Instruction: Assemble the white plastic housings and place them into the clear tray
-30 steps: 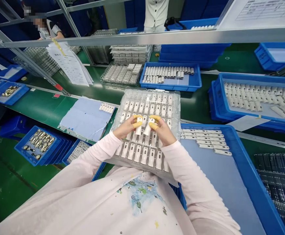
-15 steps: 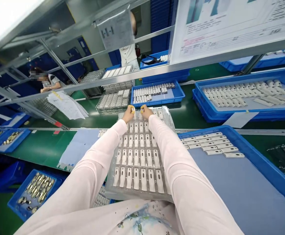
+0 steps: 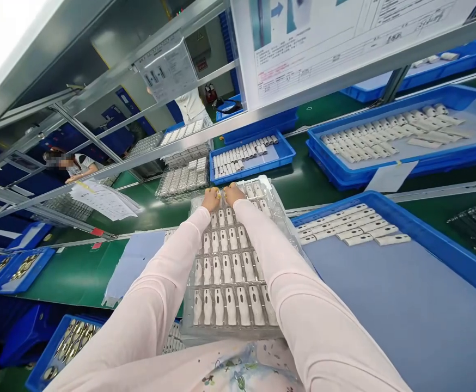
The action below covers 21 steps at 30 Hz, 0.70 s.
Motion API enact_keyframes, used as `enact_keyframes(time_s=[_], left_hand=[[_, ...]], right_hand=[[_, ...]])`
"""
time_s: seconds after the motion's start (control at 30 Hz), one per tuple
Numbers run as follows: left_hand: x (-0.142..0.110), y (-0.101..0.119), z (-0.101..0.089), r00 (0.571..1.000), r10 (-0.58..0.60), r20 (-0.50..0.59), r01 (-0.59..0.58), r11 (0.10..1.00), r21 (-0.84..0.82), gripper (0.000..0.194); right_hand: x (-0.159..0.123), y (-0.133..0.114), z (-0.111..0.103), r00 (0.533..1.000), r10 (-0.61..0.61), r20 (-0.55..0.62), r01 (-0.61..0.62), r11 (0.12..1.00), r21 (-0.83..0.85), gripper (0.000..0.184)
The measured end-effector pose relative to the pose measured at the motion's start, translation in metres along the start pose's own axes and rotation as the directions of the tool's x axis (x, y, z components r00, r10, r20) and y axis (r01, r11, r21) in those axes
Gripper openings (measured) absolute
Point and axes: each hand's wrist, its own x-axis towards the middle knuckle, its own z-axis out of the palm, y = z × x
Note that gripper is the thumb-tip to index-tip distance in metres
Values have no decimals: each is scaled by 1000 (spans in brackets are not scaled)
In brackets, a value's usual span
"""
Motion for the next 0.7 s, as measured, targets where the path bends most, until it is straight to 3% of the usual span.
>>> enact_keyframes(time_s=[0.2, 0.33, 0.43, 0.53, 0.7], left_hand=[[-11, -9, 2, 996, -11, -90, 22, 993, 117, 46], [-27, -26, -15, 992, -47, -114, 61, 991, 123, 43], [-56, -54, -39, 988, -96, -119, 110, 987, 117, 45], [-97, -89, -62, 976, -165, -142, 179, 980, 87, 46], [-171, -131, -75, 954, -277, -119, 276, 961, -24, 46]], right_hand=[[-7, 8, -9, 999, -33, -24, 33, 999, 28, 43], [-33, 42, -30, 992, -38, -118, 46, 997, 66, 44], [-68, 90, -54, 971, 40, -234, -19, 996, 87, 46], [-108, 152, -75, 926, 204, -319, -166, 976, 143, 44], [-176, 250, -83, 751, 526, -399, -462, 851, 250, 35]])
